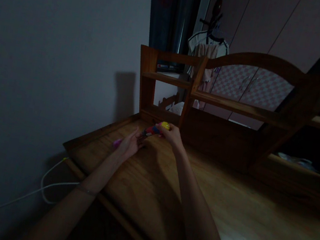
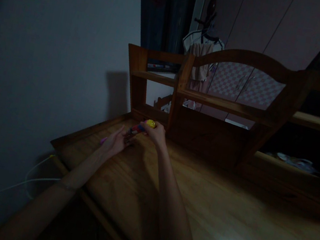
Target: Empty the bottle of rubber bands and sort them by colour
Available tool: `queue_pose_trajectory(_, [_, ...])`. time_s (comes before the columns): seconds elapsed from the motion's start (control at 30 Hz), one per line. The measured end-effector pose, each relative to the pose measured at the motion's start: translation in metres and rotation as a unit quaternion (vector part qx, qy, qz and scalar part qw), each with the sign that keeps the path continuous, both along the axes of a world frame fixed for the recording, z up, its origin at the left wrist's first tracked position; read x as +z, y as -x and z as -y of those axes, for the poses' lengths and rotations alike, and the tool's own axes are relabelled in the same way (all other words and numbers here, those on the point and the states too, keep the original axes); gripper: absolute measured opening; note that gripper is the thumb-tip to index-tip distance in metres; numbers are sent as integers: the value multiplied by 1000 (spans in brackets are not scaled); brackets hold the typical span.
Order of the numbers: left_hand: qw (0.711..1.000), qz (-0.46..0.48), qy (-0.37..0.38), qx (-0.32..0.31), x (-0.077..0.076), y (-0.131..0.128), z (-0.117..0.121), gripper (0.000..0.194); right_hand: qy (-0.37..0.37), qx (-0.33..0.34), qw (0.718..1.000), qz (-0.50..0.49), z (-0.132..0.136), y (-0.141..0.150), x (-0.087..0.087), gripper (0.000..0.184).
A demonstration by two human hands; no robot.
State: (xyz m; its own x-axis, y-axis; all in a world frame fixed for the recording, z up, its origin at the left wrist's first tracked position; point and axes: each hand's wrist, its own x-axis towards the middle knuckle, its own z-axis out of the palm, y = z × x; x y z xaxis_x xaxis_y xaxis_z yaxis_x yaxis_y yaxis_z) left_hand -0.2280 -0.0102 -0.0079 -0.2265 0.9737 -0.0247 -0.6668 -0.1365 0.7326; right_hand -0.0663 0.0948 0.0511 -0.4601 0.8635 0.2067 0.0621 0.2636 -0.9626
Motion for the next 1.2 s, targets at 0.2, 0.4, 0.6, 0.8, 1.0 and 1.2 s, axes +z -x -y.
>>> queue_pose_trajectory(0.2, [1000, 4, 2, 8, 4, -11, 2, 29, 32, 62, 998, -4, -3, 2, -1, 40])
queue_pose_trajectory(0.4, [999, 7, -26, 19, 0, -11, 2, 26, 35, 111, 993, -28, -1, 2, -2, 39])
queue_pose_trajectory(0.6, [999, 22, -27, 24, 4, -9, 2, 23, 0, 107, 994, -23, 2, 5, -4, 46])
queue_pose_trajectory(0.8, [999, 38, -30, 2, 5, -9, 4, 29, -7, 97, 995, -22, 3, 2, 0, 42])
queue_pose_trajectory(1.0, [997, 44, -41, -42, 10, -15, 9, 33, 50, 105, 993, -29, -8, -6, 1, 36])
queue_pose_trajectory(1.2, [996, 22, -42, -78, 14, -19, 11, 35, 30, 102, 994, -19, -14, -11, -3, 37])
